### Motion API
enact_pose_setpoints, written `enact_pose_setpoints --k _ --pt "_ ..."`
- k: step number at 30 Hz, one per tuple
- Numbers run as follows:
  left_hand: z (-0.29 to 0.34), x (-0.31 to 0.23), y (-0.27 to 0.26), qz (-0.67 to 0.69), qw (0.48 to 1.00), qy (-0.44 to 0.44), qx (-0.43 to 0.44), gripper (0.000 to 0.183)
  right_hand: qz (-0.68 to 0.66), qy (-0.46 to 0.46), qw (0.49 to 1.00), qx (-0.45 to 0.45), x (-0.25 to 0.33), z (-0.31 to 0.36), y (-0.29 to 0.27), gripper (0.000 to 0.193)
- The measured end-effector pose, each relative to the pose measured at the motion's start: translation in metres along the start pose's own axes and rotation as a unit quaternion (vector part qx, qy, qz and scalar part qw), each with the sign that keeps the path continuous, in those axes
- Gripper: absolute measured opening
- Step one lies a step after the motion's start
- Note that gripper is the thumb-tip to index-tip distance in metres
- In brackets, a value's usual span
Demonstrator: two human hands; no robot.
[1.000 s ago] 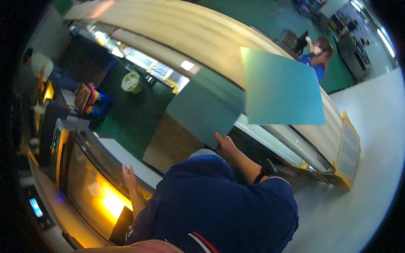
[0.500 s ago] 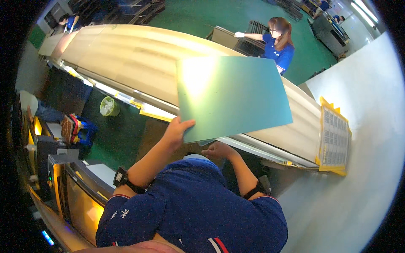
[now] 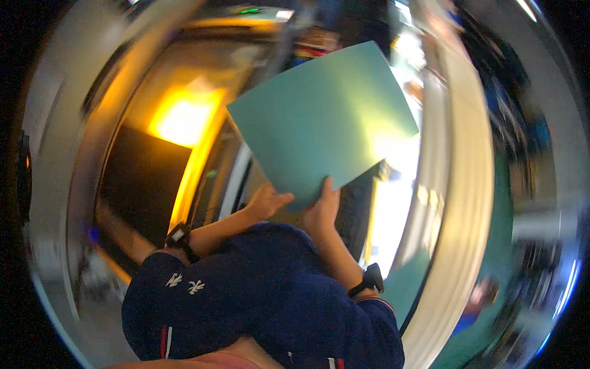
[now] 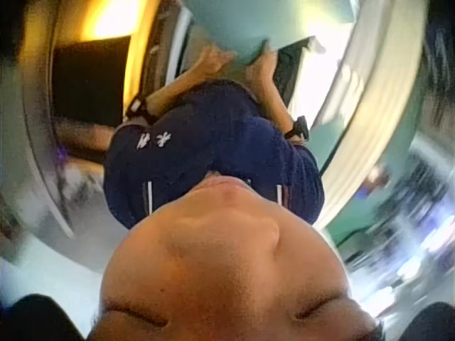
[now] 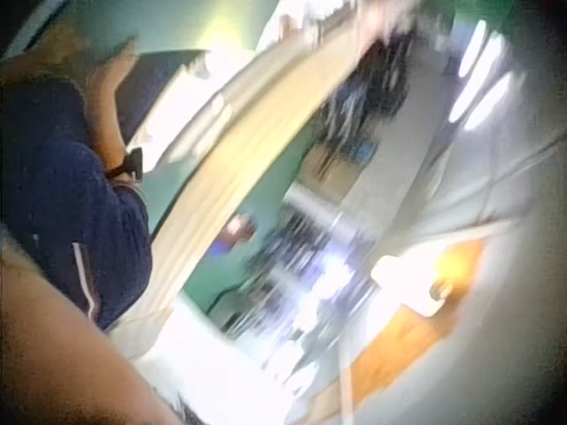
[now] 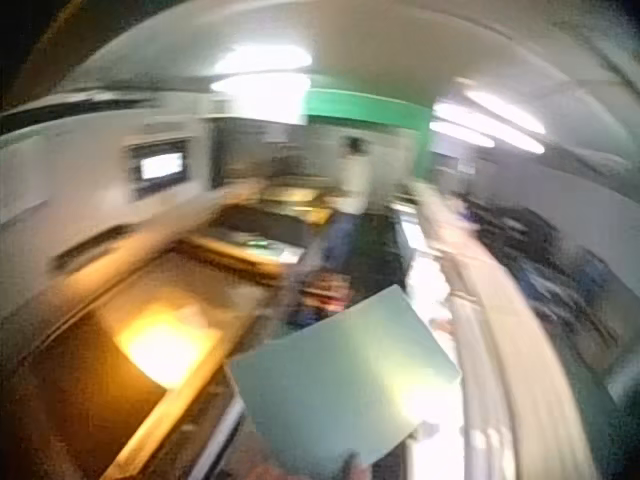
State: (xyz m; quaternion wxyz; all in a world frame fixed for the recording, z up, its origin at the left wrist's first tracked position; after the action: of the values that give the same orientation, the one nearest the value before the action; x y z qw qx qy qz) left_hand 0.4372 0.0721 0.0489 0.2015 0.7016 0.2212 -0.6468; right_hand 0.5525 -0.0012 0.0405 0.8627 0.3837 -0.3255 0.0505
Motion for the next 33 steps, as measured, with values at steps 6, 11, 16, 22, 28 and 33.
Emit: enact_pose_setpoints --k 6,11,16,22,28,33 --pt "0.169 0.088 -0.18 -0.286 0.952 -0.057 -0.096 0.05 0.329 0.038 0.938 0.105 -0.131 -0.101 0.144 0.047" --pt "0.371 0.141 -0.32 -0.503 0.618 -0.463 -0.388 0.064 0.414 0.053 0.897 0.147 -0.203 -0.189 0.226 0.044" --pt "0.433 0.156 -0.319 -0.46 0.595 -0.537 -0.382 0.062 0.53 0.077 0.796 0.281 -0.276 -0.283 0.279 0.045" --pt "0.44 0.166 -0.304 -0.438 0.578 -0.576 -0.377 0.057 0.742 -0.102 0.571 0.335 -0.324 -0.364 0.363 0.051" --pt "0.447 0.164 -0.298 -0.408 0.587 -0.596 -0.365 0.058 0.793 -0.195 0.403 0.413 -0.392 -0.365 0.448 0.06" --pt "0.396 0.157 -0.292 -0.371 0.529 -0.651 -0.398 0.067 0.759 -0.319 0.103 0.559 -0.446 -0.326 0.366 0.068"
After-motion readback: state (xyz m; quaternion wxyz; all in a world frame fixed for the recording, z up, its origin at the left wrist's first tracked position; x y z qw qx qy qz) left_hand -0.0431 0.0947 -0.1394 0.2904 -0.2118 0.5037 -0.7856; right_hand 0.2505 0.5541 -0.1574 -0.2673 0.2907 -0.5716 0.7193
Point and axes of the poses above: each hand's wrist, its own z-axis away from the middle knuckle, its own y-axis out of the palm, x = y × z, the point moved 10 cm from there along -z, towards the middle knuckle, and after that the axes turned 7 degrees about y, right-handed, at the moved point
